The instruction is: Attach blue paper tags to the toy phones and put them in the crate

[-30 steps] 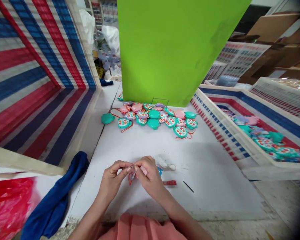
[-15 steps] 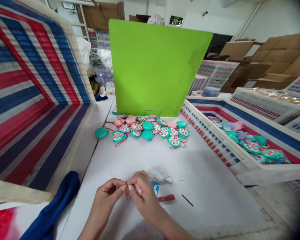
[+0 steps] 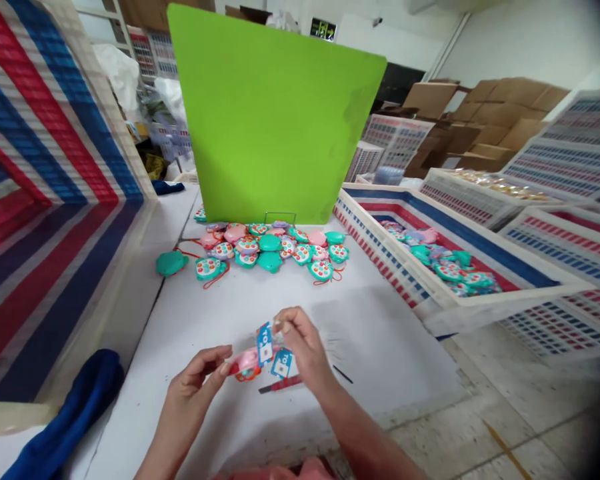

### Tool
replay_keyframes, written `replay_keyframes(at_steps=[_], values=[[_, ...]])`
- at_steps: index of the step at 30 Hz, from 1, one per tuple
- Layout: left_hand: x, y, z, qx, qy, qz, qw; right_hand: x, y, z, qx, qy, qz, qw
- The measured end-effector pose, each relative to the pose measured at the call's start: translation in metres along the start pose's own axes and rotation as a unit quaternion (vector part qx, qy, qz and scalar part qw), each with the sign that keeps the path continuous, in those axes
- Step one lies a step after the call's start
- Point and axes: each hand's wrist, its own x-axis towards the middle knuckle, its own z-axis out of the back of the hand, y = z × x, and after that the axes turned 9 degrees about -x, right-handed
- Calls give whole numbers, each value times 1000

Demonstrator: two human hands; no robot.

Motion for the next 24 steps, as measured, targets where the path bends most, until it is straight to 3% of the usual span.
replay_keyframes(at_steps=[3, 6, 8, 10, 12, 13, 15, 19, 22, 24], values=[[1, 6, -1, 53, 28, -6, 998, 27, -11, 55, -100, -79, 29, 991], [3, 15, 1, 86, 38, 14, 995, 59, -19, 127, -226, -174, 56, 957], [5, 20, 1, 100, 37, 23, 994, 76, -18, 181, -331, -264, 75, 903], [6, 22, -1, 107, 39, 19, 993, 87, -11, 229, -408, -401, 112, 813], [6, 23, -3, 108, 40, 4, 993, 91, -6, 258, -443, -506, 145, 726], [6, 22, -5, 108, 39, -5, 993, 90, -6, 263, -451, -525, 160, 704], [5, 22, -9, 107, 38, -22, 993, 83, -11, 253, -465, -504, 186, 703], [5, 26, -12, 113, 57, -27, 992, 52, -39, 183, -470, -330, 201, 793], [7, 33, -12, 145, 70, -42, 986, 26, -65, 124, -436, -204, 151, 864], [12, 41, -11, 189, 74, -68, 977, 13, -80, 93, -423, -112, 123, 891]])
